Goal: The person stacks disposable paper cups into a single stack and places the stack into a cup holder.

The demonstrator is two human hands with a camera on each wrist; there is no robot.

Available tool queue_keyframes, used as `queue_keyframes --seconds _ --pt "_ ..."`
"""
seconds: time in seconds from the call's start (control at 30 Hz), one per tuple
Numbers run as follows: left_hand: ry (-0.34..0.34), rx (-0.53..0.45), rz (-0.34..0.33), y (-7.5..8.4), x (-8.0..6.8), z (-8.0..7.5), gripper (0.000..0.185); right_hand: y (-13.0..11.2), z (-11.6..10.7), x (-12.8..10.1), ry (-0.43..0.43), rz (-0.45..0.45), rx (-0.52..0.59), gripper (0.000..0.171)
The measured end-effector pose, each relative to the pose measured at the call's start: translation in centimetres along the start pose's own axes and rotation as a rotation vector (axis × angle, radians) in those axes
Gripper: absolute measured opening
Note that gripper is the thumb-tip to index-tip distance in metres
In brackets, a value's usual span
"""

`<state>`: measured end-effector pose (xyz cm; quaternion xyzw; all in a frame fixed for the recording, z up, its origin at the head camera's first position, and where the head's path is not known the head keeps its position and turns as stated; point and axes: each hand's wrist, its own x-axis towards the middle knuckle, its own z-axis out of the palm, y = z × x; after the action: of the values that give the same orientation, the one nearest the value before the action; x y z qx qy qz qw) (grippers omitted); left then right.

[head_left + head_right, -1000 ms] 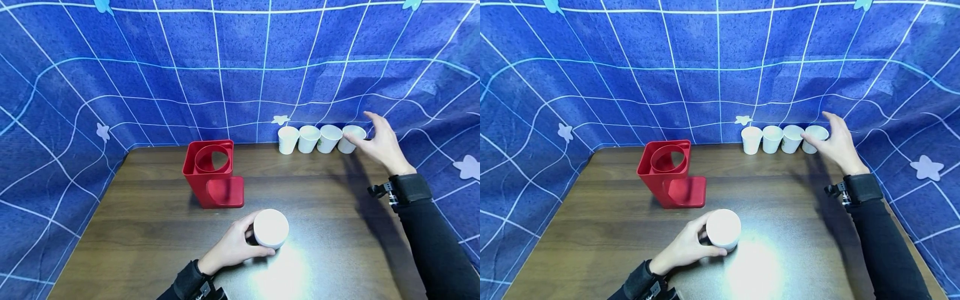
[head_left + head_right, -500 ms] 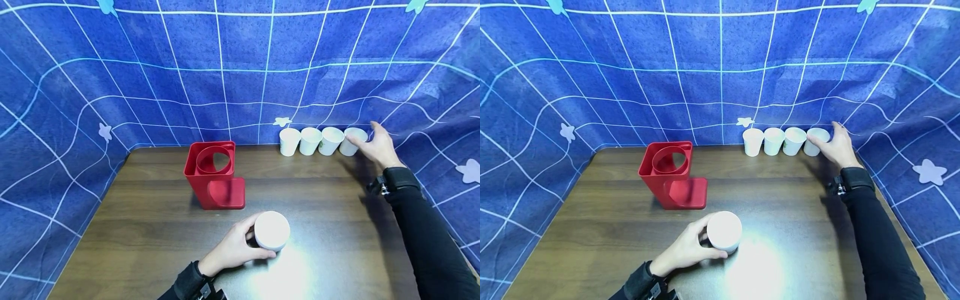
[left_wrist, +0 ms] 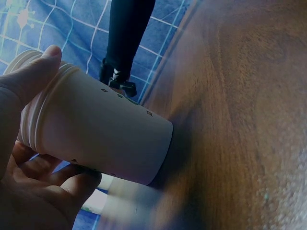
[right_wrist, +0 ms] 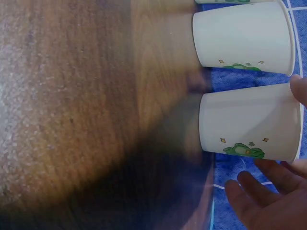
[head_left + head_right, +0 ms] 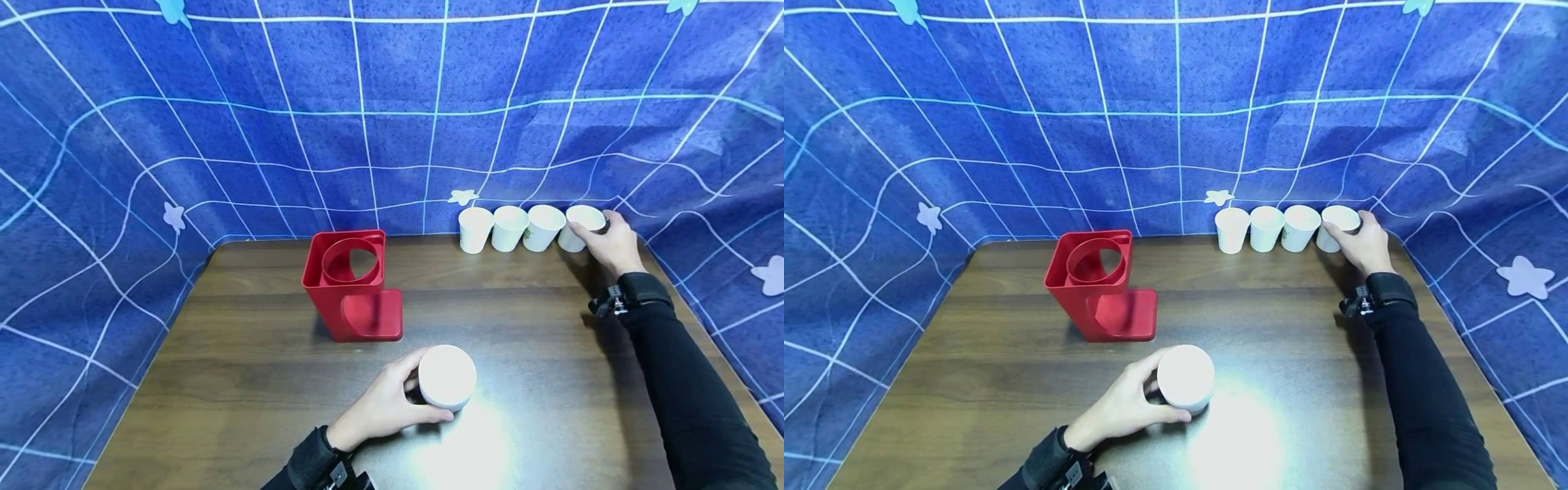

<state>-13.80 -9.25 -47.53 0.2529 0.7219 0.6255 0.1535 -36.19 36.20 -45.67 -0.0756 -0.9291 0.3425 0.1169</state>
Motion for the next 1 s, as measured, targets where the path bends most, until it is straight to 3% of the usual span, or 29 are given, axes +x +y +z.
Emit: queue_keyframes --seconds 0.47,0.77,1.0 --pt "0.001 0.009 -0.008 0.0 -0.1 0.0 0.081 -0.2 -0.5 -2.8 0.050 -0.035 0.041 0.084" --pt "-0.001 0.017 0.020 0.1 -0.1 0.1 0.079 -0.4 -2.3 -7.3 0.089 -0.044 0.060 0.076" --pt "-0.005 0.017 -0.014 0.2 0.0 0.0 0.079 -0.5 -3.9 -11.1 0.063 -0.059 0.215 0.072"
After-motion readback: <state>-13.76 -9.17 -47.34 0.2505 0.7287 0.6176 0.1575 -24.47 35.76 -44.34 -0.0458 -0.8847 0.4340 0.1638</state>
